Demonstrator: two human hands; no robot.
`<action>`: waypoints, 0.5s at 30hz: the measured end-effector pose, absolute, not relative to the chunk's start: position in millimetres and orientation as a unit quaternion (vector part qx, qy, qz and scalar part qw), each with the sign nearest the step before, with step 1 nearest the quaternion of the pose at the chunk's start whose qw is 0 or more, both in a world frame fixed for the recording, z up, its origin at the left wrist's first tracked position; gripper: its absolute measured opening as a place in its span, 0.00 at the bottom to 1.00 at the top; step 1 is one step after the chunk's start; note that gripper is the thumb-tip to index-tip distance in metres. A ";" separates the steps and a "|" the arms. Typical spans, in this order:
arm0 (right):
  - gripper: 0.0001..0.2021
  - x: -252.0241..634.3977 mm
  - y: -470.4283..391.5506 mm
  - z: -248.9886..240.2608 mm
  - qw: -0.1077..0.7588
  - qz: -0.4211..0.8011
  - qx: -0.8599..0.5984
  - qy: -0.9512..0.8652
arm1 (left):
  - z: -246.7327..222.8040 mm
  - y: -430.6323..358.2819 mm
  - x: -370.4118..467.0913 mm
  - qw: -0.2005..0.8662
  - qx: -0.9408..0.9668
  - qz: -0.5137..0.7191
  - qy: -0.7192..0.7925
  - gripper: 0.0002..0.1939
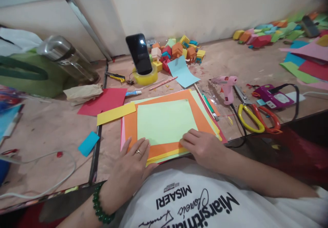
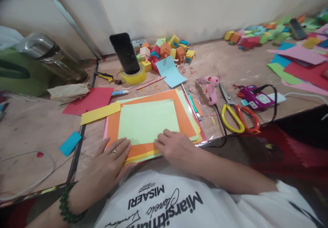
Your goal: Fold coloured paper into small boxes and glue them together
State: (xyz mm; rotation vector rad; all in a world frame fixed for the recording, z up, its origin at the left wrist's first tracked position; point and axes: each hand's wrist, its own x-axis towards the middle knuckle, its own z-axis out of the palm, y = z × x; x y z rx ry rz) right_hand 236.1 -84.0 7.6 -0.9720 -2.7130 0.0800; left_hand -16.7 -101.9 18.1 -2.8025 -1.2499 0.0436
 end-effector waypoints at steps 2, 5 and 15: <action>0.10 220.3 -79.6 8.7 0.098 0.033 -0.304 -0.947 | 20.5 -101.2 -13.2 0.045 -0.915 0.018 -0.401 0.21; 0.09 212.8 -76.6 -2.0 0.066 0.039 -0.295 -0.952 | 24.9 -100.3 -12.9 0.045 -0.913 0.021 -0.405 0.22; 0.16 275.7 -96.1 -23.5 0.205 0.086 -0.374 -0.900 | 10.8 -103.3 -26.6 0.085 -0.880 -0.125 -0.451 0.23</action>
